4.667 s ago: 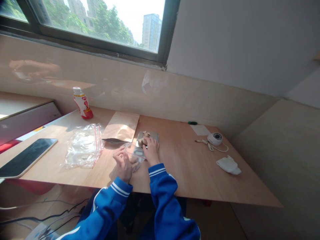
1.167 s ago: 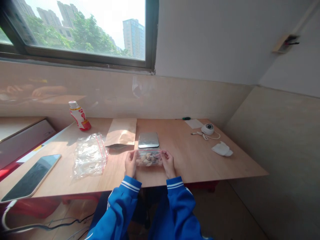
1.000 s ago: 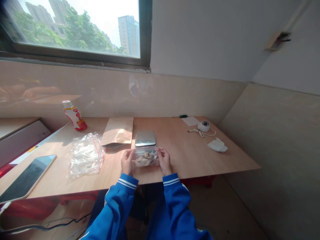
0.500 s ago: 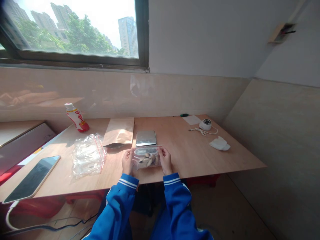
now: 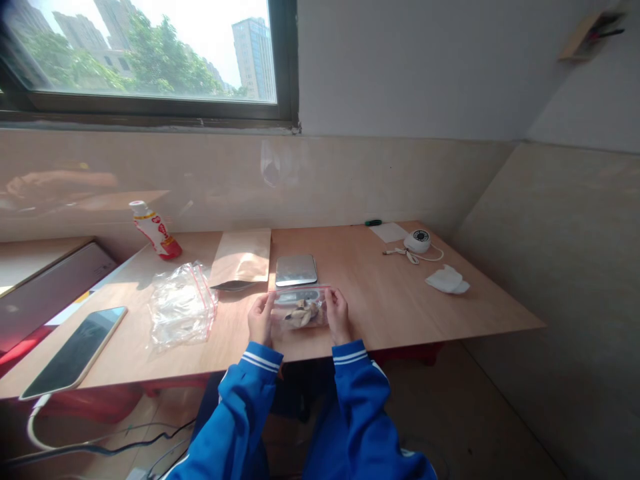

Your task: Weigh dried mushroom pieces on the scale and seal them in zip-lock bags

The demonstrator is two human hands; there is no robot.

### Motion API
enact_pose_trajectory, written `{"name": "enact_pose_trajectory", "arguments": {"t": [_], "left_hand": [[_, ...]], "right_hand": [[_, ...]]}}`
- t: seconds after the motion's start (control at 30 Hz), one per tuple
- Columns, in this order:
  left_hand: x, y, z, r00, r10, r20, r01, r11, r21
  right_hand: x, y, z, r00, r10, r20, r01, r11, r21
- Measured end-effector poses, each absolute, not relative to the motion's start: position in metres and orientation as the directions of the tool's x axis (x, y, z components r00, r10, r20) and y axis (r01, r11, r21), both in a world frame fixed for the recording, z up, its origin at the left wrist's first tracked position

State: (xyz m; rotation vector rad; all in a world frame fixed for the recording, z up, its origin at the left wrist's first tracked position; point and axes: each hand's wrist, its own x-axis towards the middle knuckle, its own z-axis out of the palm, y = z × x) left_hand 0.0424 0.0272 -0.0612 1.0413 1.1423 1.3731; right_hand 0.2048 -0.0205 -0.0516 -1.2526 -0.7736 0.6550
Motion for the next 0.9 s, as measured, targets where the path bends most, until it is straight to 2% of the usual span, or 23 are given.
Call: {"name": "enact_pose_trajectory", "arguments": {"t": [0.53,0.73,0.9], "left_hand": [[0.0429,0.0223,-0.0562,-0.109,0.993,-0.033,-0.220,0.008,0.975],[0.0430,0.0230,-0.0579,-0.094,0.996,-0.006,-0.228,-0.015,0.974],[0.0434,0.0228,-0.0579,-0.091,0.996,-0.009,-0.229,-0.012,0.973]], "right_hand": [[0.2088,-0.0191,-0.0592,0.613,0.763,0.205,0.081,0.197,-0.977],[0.2082,-0.0188,-0.0590,0.630,0.770,0.103,-0.028,0.155,-0.988],[0.2084,-0.0186,-0.0586,0.648,0.755,0.102,-0.030,0.158,-0.987]]}}
